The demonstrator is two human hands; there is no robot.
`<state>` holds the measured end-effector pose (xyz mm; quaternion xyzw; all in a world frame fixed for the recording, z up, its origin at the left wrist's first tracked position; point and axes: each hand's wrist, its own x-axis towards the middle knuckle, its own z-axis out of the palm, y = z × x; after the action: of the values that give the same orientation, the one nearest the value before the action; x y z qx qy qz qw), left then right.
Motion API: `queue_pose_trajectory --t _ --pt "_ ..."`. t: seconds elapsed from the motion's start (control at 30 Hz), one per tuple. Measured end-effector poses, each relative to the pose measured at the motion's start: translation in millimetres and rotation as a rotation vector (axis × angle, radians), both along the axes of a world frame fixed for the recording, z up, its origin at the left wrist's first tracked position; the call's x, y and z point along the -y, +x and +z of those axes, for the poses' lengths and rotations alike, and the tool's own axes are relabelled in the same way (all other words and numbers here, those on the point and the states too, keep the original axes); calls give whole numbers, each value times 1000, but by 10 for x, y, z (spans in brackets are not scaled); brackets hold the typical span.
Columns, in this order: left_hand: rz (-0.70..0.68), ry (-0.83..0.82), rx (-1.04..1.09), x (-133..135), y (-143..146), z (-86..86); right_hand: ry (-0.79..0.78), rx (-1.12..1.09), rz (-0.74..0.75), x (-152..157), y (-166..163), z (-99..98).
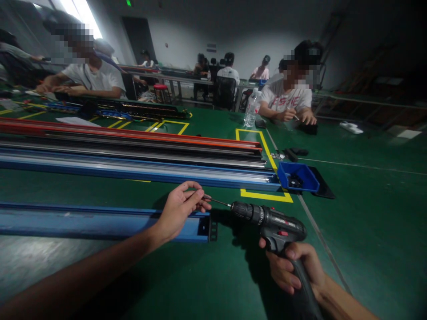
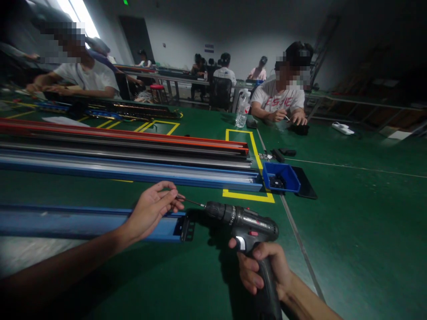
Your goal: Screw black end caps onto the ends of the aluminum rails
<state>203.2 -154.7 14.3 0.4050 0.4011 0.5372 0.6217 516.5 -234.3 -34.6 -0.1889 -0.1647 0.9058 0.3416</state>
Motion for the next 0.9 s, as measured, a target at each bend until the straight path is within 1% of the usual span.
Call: queue_pose_trajectory --t 0.23,0.37,0.63,0.83,0.9 --pt "2 24 -7 5 1 3 -4 7 2 10 7 -25" --pt "15 69 -28 20 2 -4 8 1 4 23 5 -20" --pt "48 241 -128 62 15 -18 39 -6 -8 56 -10 30" --pt "143 394 -185 172 45 -13 82 22 3 98 -11 41" --pt "176 455 -197 205 53 -17 82 49 28 112 10 44"
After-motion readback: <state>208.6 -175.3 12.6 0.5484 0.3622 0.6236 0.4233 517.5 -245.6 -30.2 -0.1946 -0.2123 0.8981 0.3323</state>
